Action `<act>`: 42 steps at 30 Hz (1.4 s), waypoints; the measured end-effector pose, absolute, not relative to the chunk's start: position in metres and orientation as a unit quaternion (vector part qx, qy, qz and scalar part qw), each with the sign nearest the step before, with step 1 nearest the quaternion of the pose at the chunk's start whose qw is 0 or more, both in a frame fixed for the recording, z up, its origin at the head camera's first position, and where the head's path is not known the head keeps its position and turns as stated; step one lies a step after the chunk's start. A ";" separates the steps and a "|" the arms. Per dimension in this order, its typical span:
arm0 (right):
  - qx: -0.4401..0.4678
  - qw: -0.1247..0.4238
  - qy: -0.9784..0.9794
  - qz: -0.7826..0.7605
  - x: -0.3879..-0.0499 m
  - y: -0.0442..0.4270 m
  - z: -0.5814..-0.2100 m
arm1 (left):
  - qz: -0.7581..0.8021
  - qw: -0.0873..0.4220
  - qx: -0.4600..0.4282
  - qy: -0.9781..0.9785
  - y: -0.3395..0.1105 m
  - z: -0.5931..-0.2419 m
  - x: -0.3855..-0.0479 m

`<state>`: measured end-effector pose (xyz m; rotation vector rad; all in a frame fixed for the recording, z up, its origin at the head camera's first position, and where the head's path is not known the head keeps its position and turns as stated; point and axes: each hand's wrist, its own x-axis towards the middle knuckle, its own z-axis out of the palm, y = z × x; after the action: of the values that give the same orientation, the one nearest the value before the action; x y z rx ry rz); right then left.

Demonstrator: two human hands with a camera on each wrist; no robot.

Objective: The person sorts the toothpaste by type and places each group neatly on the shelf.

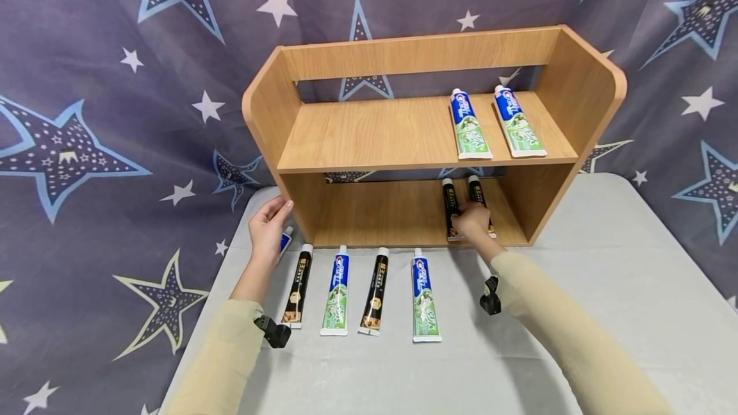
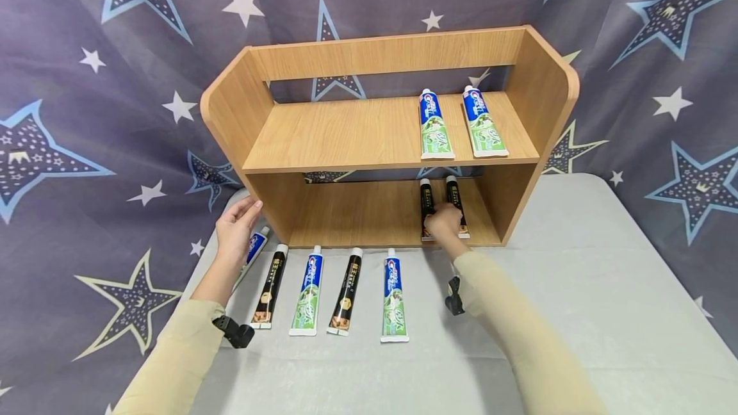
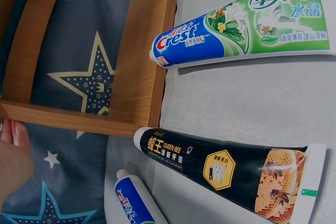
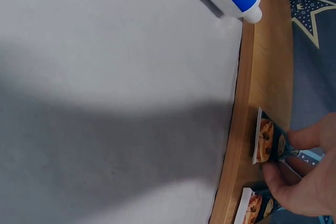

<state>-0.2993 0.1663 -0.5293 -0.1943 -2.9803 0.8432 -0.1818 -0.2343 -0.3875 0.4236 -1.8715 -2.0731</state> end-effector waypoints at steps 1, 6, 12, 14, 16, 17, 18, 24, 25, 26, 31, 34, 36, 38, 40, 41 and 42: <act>-0.063 0.007 -0.958 0.280 -0.283 0.160 -0.507 | -0.725 0.158 0.148 -0.654 -0.235 -0.388 -0.182; -0.074 0.016 -0.942 0.328 -0.233 0.143 -0.454 | -0.724 0.162 0.155 -0.653 -0.240 -0.400 -0.189; -0.090 0.006 -0.929 0.359 -0.220 0.139 -0.453 | -0.720 0.171 0.159 -0.654 -0.245 -0.409 -0.194; -0.089 -0.002 -0.927 0.365 -0.216 0.139 -0.454 | -0.720 0.174 0.156 -0.654 -0.245 -0.409 -0.194; -0.086 -0.009 -0.923 0.374 -0.211 0.139 -0.455 | -0.720 0.176 0.152 -0.654 -0.244 -0.409 -0.194; -0.083 -0.013 -0.921 0.379 -0.208 0.139 -0.455 | -0.718 0.177 0.149 -0.656 -0.244 -0.408 -0.194; -0.081 -0.016 -0.919 0.384 -0.205 0.139 -0.455 | -0.718 0.176 0.148 -0.657 -0.244 -0.408 -0.194; -0.054 -0.010 -0.918 0.394 -0.189 0.137 -0.459 | -0.717 0.171 0.149 -0.659 -0.245 -0.409 -0.194; -0.050 -0.009 -0.918 0.394 -0.187 0.137 -0.460 | -0.717 0.169 0.149 -0.660 -0.245 -0.409 -0.194; -0.048 -0.010 -0.917 0.396 -0.185 0.136 -0.461 | -0.717 0.167 0.150 -0.660 -0.245 -0.409 -0.194; -0.041 -0.021 -0.915 0.401 -0.177 0.136 -0.466 | -0.723 0.158 0.151 -0.655 -0.243 -0.403 -0.191; -0.035 -0.024 -0.916 0.399 -0.172 0.137 -0.469 | -0.727 0.157 0.150 -0.651 -0.239 -0.395 -0.187; -0.030 -0.028 -0.914 0.403 -0.168 0.137 -0.470 | -0.727 0.156 0.146 -0.653 -0.238 -0.391 -0.184; -0.028 -0.030 -0.911 0.410 -0.164 0.136 -0.472 | -0.726 0.156 0.142 -0.655 -0.236 -0.388 -0.182; -0.024 -0.032 -0.908 0.418 -0.161 0.135 -0.473 | -0.725 0.155 0.141 -0.656 -0.236 -0.388 -0.181; -0.022 -0.033 -0.907 0.419 -0.159 0.135 -0.474 | -0.725 0.154 0.141 -0.657 -0.236 -0.388 -0.181; -0.020 -0.034 -0.906 0.422 -0.158 0.134 -0.475 | -0.725 0.153 0.143 -0.656 -0.236 -0.389 -0.182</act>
<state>-0.1578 0.1340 -0.4754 -0.0642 -2.9094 1.3544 -0.1822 -0.2361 -0.3892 0.4099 -1.8801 -2.0798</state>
